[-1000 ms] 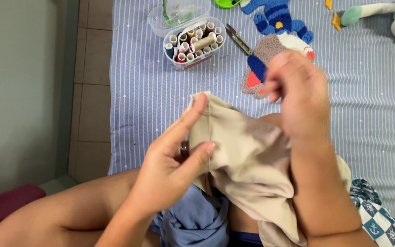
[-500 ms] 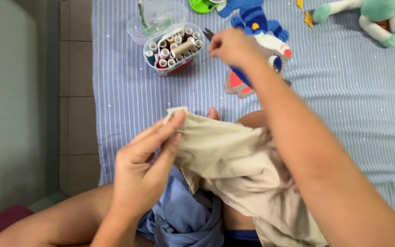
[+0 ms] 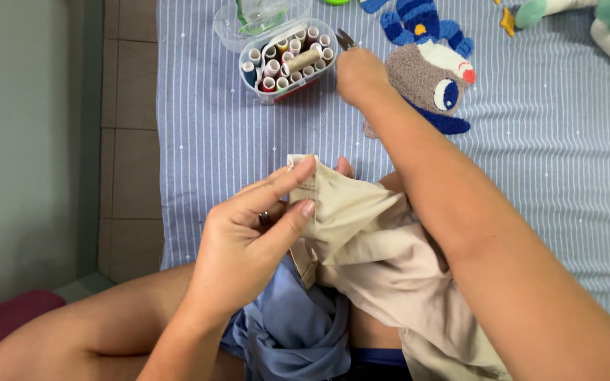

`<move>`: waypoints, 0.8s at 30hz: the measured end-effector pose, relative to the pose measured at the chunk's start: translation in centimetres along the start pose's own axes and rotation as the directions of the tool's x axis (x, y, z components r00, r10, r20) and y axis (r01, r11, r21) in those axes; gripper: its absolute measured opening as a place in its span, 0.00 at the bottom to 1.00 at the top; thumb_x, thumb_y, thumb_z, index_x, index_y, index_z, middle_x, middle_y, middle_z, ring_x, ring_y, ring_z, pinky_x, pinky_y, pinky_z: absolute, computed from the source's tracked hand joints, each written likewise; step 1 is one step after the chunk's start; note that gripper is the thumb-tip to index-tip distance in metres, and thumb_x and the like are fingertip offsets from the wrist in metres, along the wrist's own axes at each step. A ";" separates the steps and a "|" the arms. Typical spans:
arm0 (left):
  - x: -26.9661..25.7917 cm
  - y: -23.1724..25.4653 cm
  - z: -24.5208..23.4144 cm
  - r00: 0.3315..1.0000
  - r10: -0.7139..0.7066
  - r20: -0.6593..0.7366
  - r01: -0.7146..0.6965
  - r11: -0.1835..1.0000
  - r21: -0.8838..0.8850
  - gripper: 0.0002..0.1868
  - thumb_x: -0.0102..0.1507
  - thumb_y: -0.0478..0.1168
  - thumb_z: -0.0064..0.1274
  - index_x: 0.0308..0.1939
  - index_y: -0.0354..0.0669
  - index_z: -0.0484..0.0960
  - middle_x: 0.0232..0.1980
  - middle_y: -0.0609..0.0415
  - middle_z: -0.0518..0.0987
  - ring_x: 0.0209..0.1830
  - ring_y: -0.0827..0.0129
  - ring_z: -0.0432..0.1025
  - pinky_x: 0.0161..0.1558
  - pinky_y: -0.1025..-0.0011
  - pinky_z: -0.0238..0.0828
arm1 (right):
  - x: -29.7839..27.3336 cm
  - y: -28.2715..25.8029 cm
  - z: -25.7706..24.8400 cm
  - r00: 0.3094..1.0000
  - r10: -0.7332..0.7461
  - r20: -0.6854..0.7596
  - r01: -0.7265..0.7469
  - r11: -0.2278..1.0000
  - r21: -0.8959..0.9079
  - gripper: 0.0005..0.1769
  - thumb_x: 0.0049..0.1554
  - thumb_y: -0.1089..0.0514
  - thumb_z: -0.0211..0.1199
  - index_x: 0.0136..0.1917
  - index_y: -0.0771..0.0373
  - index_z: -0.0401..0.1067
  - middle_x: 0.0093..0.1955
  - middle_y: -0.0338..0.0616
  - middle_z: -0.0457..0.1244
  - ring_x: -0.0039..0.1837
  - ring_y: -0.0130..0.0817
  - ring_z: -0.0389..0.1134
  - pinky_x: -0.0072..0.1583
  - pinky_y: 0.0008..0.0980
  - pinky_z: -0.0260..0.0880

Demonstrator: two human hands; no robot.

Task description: The person uses thread nippers to trim loose threads from a pair of tan shorts and then hand-sews a seam on the waistband.

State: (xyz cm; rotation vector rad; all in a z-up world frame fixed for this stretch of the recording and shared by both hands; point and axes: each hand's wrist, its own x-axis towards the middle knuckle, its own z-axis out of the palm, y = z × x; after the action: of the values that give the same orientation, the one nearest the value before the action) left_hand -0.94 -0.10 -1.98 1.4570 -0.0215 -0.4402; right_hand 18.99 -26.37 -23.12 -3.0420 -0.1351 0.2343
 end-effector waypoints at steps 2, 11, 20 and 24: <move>0.0 0.1 -0.1 0.998 -0.032 0.056 0.040 0.988 -0.150 0.24 0.64 0.28 0.55 0.65 0.41 0.77 0.57 0.52 0.83 0.52 0.79 0.78 0.52 0.80 0.78 | -0.1 0.0 -1.5 1.000 -0.004 -0.009 0.004 1.000 -0.021 0.10 0.49 0.67 0.65 0.47 0.65 0.80 0.52 0.60 0.69 0.56 0.57 0.70 0.56 0.49 0.71; -0.4 2.3 -0.5 0.975 0.143 0.172 -0.161 0.982 0.100 0.23 0.64 0.30 0.56 0.64 0.42 0.81 0.70 0.46 0.80 0.35 0.83 0.62 0.33 0.81 0.65 | -6.3 4.3 -14.8 0.994 0.046 -0.099 0.064 0.486 0.872 0.03 0.65 0.62 0.65 0.51 0.63 0.78 0.47 0.39 0.69 0.48 0.29 0.68 0.52 0.34 0.68; -1.3 5.8 -0.2 0.922 0.204 0.329 -0.267 0.951 0.158 0.24 0.64 0.27 0.55 0.65 0.47 0.83 0.37 0.62 0.75 0.31 0.85 0.59 0.33 0.82 0.62 | -14.5 -8.7 -16.8 0.816 -0.577 -0.035 -0.284 -0.454 0.845 0.06 0.67 0.63 0.59 0.57 0.67 0.69 0.51 0.47 0.67 0.55 0.35 0.71 0.62 0.37 0.73; -1.7 5.2 -0.5 0.929 0.176 0.326 -0.230 0.963 0.137 0.26 0.63 0.27 0.55 0.65 0.48 0.82 0.34 0.66 0.71 0.30 0.85 0.58 0.31 0.82 0.60 | -17.0 -7.8 -16.6 0.749 -0.610 0.260 -0.514 -0.287 0.808 0.11 0.65 0.59 0.61 0.56 0.68 0.67 0.51 0.44 0.66 0.52 0.30 0.68 0.54 0.28 0.68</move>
State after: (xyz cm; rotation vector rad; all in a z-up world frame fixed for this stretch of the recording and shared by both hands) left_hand -0.92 1.14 3.38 1.5242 -0.4715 -0.5026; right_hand 4.25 -21.58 -3.52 -0.8908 -0.0525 0.8979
